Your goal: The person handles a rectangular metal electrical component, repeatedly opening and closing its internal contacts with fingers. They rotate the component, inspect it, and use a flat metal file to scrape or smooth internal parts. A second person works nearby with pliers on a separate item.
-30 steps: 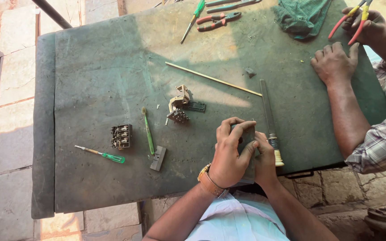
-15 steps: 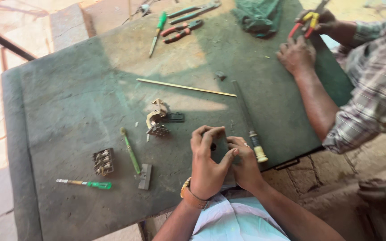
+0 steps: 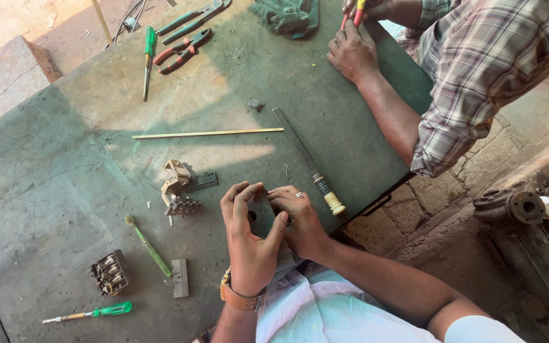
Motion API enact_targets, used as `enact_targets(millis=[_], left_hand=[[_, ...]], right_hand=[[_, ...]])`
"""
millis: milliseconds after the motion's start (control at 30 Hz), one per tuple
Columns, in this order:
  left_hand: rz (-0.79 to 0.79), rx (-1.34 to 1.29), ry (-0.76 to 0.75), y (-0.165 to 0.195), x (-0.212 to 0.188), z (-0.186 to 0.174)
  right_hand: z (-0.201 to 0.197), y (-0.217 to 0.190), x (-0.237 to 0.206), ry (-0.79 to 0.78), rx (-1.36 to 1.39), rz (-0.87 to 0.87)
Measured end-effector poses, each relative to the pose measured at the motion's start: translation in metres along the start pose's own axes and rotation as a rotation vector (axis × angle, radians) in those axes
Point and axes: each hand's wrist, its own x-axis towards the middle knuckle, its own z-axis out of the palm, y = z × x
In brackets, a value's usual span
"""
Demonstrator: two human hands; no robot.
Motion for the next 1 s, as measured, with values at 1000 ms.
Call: enact_targets(millis=[1000], left_hand=[[-0.004, 0.047, -0.038, -0.001, 0.004, 0.001]], right_hand=[[0.002, -0.005, -0.003, 0.022, -0.003, 0.131]])
